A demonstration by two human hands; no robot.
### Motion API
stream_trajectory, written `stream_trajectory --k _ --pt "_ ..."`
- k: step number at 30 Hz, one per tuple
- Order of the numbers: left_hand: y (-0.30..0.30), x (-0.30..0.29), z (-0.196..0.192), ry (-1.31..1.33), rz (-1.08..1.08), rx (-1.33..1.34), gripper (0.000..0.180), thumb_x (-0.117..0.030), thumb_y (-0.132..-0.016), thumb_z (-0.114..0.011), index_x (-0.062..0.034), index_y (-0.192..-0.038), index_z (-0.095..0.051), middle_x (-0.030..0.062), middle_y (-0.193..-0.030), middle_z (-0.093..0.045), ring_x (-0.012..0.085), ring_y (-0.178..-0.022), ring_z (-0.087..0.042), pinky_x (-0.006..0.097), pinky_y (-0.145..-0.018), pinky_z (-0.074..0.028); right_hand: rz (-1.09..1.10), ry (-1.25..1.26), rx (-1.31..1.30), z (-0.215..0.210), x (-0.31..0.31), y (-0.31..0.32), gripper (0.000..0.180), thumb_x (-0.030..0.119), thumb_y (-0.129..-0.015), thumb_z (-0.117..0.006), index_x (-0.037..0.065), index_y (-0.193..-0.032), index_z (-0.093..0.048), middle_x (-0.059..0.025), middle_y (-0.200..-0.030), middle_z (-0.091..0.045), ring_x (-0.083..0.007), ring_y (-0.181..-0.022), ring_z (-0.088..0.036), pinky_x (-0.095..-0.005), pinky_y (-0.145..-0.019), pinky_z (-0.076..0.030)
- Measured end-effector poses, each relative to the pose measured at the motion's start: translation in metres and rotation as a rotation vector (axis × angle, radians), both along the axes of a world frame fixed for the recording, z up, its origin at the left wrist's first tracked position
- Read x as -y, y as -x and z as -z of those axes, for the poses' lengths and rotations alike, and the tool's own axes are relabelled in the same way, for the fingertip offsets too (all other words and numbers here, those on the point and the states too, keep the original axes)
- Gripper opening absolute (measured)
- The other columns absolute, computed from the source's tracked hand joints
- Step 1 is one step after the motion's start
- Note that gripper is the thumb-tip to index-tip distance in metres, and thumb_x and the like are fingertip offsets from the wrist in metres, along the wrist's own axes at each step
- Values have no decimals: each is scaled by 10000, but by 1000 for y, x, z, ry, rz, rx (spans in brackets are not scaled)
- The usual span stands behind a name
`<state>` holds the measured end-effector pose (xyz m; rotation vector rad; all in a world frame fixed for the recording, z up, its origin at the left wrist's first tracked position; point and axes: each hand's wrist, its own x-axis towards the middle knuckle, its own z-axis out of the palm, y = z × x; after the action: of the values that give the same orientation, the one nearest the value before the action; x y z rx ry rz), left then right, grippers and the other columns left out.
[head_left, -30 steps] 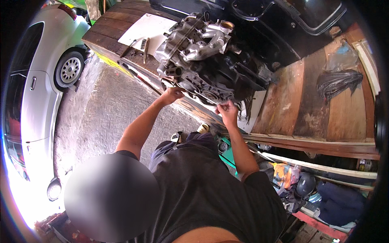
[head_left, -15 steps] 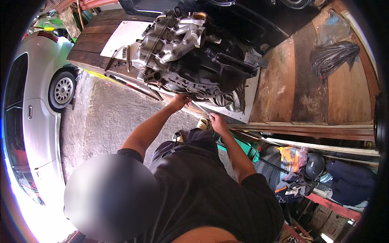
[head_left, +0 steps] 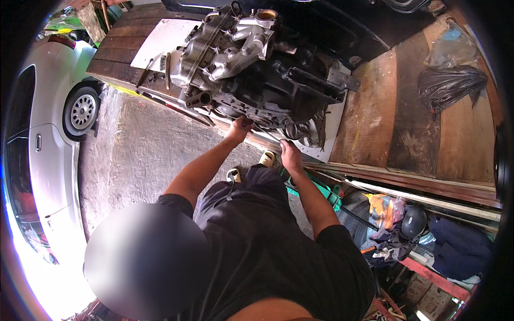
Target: The person uses a wrench to loosen and tighten bolts on a car engine block resting on a wooden workbench. They repeatedly adjust the tool and reposition their hands to access different fasteners on the engine's lower section.
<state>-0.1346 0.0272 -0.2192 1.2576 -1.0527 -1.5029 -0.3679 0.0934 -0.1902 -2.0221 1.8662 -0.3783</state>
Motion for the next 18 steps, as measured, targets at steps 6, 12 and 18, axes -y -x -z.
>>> stream_trajectory --k 6,12,18 --pt "-4 3 0 23 33 94 179 -38 -791 -650 43 -882 -519 121 -825 -643 172 -755 -635 280 -636 -502 -28 76 -12 -7 1 4 219 179 -874 -508 108 -1059 -601 -153 -937 -616 -342 -834 -597 -420 -721 -480" --pt "0 4 10 52 -16 86 183 -38 -775 -662 41 -867 -525 118 -805 -645 181 -746 -633 291 -686 -498 -40 81 -7 -11 -4 2 229 169 -860 -519 119 -1069 -597 -138 -927 -611 -330 -808 -605 -415 -697 -488" --pt "1 2 -8 33 -11 112 200 -41 -761 -677 37 -866 -525 114 -780 -639 189 -742 -633 297 -686 -498 5 34 -39 -4 1 2 192 169 -861 -539 104 -1026 -613 -137 -921 -627 -330 -830 -602 -408 -704 -485"
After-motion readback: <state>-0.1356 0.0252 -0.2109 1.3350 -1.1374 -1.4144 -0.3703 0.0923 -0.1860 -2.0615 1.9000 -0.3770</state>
